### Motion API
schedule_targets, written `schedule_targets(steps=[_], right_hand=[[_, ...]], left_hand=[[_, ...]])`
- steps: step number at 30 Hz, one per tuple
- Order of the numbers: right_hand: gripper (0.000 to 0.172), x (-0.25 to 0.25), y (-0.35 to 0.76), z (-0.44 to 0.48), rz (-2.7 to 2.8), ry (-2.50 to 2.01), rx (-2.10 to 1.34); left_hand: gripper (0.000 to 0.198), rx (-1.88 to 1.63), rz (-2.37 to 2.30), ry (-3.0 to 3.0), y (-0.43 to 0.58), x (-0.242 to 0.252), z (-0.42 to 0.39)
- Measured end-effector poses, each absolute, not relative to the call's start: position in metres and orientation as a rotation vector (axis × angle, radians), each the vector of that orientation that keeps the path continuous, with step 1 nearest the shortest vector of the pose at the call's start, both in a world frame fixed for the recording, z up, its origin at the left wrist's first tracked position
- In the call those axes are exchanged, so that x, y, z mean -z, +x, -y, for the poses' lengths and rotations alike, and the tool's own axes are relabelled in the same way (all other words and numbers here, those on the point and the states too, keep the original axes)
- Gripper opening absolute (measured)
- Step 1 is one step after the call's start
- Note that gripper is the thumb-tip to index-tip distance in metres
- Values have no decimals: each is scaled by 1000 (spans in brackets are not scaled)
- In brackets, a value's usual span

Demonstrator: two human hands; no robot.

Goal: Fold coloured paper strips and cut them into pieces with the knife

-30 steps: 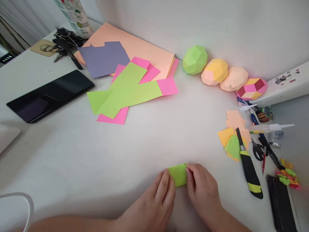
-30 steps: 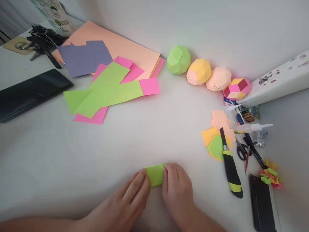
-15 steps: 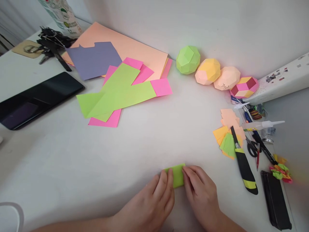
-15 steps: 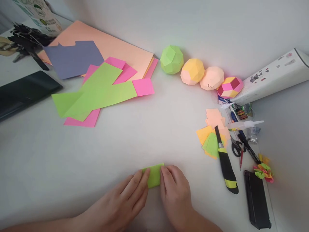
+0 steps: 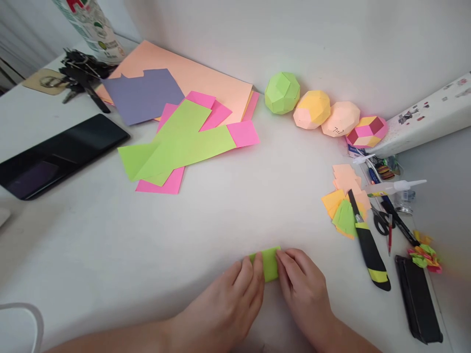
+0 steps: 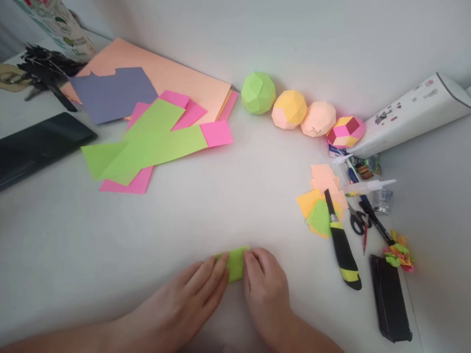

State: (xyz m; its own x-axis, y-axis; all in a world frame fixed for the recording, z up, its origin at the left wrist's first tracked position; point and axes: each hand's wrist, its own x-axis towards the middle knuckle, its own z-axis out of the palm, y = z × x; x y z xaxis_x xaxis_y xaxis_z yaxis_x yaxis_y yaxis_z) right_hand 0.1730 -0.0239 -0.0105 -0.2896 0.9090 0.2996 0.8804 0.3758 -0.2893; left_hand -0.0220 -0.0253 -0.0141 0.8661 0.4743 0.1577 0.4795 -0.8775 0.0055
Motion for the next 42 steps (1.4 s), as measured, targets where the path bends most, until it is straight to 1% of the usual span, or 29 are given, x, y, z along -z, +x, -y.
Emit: schedule_targets(steps=[5, 6, 8, 11, 15, 22, 25, 27, 30, 32, 35, 38, 42], right_hand=[[16, 12, 169, 24, 2261, -1541, -46], [13, 12, 168, 24, 2271, -1548, -37], [13, 13, 165, 25, 2303, -1569, -6], [20, 13, 162, 26, 2380, -1624, 52], [24, 13, 164, 30, 2442, -1704, 162], [34, 17, 188, 32, 2374, -1823, 262], [32, 15, 199, 26, 2304, -1705, 222], [28, 11, 202, 22, 2307, -1511, 126], [20, 5, 200, 19, 2494, -1144, -67], [16, 3, 196, 19, 2598, -995, -122], [16, 6, 194, 18, 2617, -927, -86], [15, 10, 195, 15, 2584, -860, -68], [17, 15, 197, 10, 2393, -863, -252]], left_hand=[[67, 198, 817, -3132, -25, 16, 30], [68, 201, 832, -3143, -25, 16, 30], [64, 210, 874, -3133, -25, 16, 28], [53, 217, 919, -3106, -24, 13, 25], [49, 165, 927, -3131, -23, 11, 23], [33, 213, 910, -3153, -24, 16, 20], [25, 261, 915, -3127, -23, 16, 18], [23, 275, 936, -3112, -20, 16, 17], [23, 313, 985, -3122, -15, 16, 12], [21, 350, 993, -3136, -12, 17, 7], [14, 425, 921, -3128, -7, 17, -4], [17, 489, 821, -3102, -3, 19, -12], [19, 636, 782, -3053, 0, 26, -14]])
